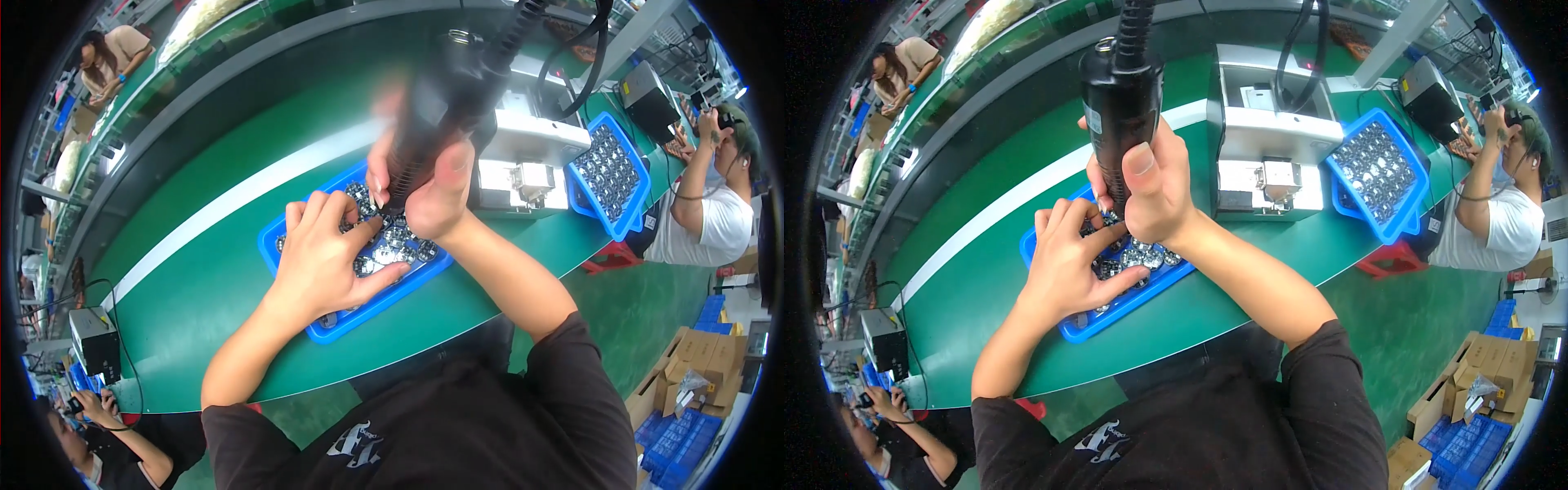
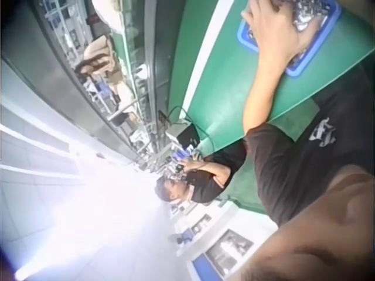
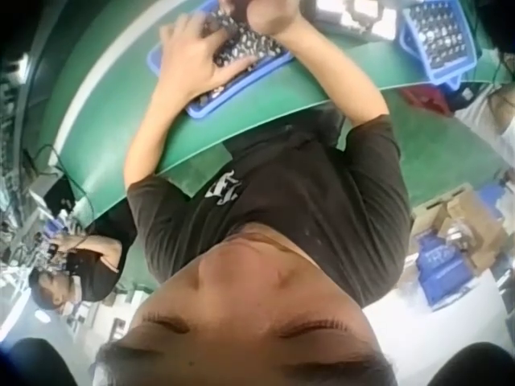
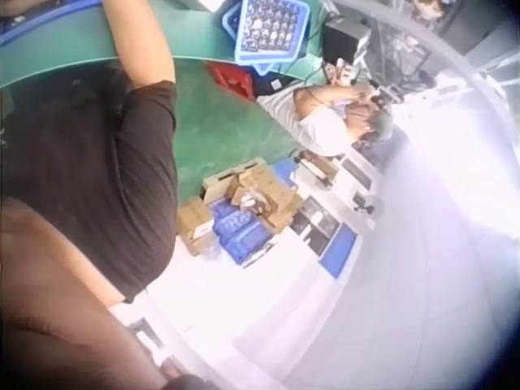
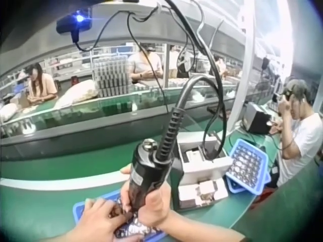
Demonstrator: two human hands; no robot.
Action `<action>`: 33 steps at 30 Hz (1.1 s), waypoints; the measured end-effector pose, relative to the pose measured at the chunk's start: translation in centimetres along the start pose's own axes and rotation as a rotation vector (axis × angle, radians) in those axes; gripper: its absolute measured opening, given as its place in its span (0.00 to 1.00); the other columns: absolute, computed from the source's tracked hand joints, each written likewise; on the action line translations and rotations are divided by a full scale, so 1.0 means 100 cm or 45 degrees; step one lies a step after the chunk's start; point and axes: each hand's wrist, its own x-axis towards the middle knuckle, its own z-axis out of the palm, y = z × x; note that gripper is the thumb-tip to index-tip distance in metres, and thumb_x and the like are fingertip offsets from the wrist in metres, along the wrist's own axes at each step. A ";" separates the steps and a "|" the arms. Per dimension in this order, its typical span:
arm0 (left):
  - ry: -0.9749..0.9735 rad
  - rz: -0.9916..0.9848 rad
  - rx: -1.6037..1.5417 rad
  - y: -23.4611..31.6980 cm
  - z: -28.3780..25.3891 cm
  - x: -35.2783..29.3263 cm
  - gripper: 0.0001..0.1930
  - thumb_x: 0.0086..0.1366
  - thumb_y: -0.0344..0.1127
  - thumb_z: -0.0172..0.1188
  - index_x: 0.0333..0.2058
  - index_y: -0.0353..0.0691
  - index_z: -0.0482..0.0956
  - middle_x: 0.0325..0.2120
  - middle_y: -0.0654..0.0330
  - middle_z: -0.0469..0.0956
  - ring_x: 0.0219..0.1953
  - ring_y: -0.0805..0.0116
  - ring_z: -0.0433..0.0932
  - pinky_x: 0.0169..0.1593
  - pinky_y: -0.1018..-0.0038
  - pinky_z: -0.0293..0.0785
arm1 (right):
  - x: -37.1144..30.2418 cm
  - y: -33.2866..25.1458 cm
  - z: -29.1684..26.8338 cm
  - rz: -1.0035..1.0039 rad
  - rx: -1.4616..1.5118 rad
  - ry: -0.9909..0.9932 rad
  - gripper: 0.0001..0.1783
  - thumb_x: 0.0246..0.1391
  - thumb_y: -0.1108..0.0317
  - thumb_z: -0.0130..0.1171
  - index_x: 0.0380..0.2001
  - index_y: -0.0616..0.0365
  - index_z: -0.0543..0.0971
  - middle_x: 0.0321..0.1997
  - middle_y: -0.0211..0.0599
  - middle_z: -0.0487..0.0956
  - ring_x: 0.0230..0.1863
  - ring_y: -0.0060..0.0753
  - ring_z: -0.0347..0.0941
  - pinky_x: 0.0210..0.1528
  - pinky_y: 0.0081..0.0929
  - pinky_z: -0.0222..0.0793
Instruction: The person secures electronic components into a blue tray with an electric screwdriver, driving screws to fasten them in place.
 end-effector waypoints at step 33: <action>-0.168 -0.064 0.136 0.016 -0.002 -0.001 0.33 0.47 0.63 0.70 0.40 0.38 0.87 0.30 0.58 0.66 0.37 0.59 0.66 0.43 0.63 0.60 | -0.010 -0.026 -0.001 -0.036 0.037 0.058 0.54 0.51 0.22 0.50 0.56 0.67 0.66 0.17 0.34 0.71 0.15 0.20 0.65 0.19 0.18 0.63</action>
